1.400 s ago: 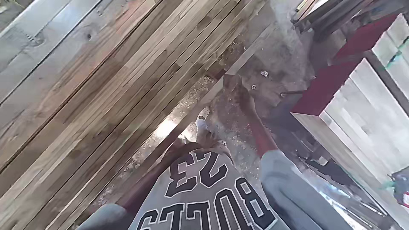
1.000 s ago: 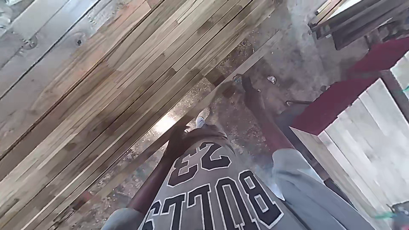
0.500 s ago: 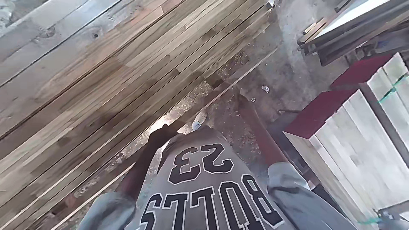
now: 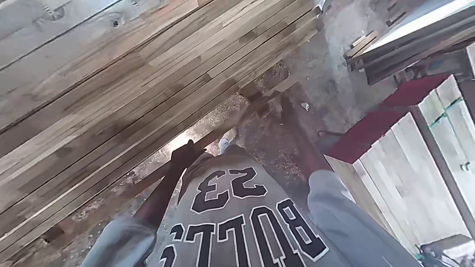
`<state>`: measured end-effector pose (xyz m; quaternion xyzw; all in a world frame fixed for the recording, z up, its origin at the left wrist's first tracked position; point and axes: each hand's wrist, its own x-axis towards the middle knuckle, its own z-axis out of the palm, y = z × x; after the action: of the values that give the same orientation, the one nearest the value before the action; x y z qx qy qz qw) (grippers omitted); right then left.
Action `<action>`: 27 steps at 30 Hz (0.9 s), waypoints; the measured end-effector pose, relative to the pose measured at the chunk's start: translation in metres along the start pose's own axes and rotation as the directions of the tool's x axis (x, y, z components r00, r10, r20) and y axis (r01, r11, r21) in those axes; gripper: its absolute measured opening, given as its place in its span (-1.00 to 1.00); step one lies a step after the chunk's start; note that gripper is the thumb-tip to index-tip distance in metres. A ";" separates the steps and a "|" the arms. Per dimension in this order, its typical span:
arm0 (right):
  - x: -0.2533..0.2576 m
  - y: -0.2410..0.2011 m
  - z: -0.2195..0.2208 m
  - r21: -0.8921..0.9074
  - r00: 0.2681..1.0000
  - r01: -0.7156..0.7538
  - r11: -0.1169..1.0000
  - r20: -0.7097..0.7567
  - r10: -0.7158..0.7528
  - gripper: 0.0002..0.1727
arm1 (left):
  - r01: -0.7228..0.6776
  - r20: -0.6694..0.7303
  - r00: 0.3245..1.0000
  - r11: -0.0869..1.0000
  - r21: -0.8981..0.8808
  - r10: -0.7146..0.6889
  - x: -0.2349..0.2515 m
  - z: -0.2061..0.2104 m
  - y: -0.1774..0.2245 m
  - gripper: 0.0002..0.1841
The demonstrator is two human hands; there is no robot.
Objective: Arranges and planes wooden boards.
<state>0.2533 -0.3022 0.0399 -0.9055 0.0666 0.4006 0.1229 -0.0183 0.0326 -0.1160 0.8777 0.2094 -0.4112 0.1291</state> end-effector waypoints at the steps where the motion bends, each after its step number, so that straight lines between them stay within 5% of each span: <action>1: 0.027 0.011 0.016 -0.023 0.982 0.098 0.995 -0.160 -0.100 -0.40 | 0.025 -0.026 0.999 1.000 0.003 -0.025 -0.002 0.002 0.005 0.01; 3: 0.062 0.011 0.044 -0.062 0.969 0.176 0.983 -0.164 -0.183 -0.27 | 0.055 -0.038 0.998 0.998 0.010 -0.054 -0.004 0.007 0.009 0.01; 7: 0.017 -0.025 0.085 -0.086 0.993 0.101 0.991 0.069 -0.095 -0.11 | 0.066 -0.032 0.997 0.997 0.036 -0.065 -0.007 0.002 0.012 0.01; 10: 0.004 -0.001 0.088 0.030 0.977 0.149 0.988 0.149 -0.152 -0.29 | 0.019 0.048 0.999 1.000 0.011 -0.019 -0.004 -0.002 0.006 0.03; 13: 0.004 0.023 0.062 0.053 0.991 0.129 0.990 0.036 -0.131 -0.49 | -0.139 0.173 0.965 0.943 -0.304 0.198 0.026 -0.005 -0.025 -0.39; 16: 0.040 0.044 0.053 -0.173 0.968 0.188 0.967 -0.133 -0.212 -0.34 | -0.105 0.245 0.933 0.849 -0.518 0.265 0.031 -0.007 -0.033 -0.46; 20: 0.089 0.035 0.030 -0.237 0.948 0.186 0.953 -0.212 -0.238 -0.28 | -0.008 0.330 0.921 0.856 -0.517 0.208 0.041 -0.008 -0.033 -0.46; 24: 0.100 0.018 0.005 -0.175 0.931 0.240 0.955 -0.239 -0.278 0.05 | 0.007 0.305 0.935 0.849 -0.529 0.182 0.036 -0.008 -0.032 -0.45; 27: 0.085 0.011 0.045 -0.178 0.935 0.249 0.952 -0.213 -0.284 -0.13 | -0.010 0.297 0.937 0.863 -0.505 0.185 0.035 -0.011 -0.030 -0.43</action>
<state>0.2756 -0.3020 -0.0543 -0.9539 -0.0730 0.2735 0.0997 -0.0056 0.0726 -0.1377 0.7416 0.2375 -0.4794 0.4047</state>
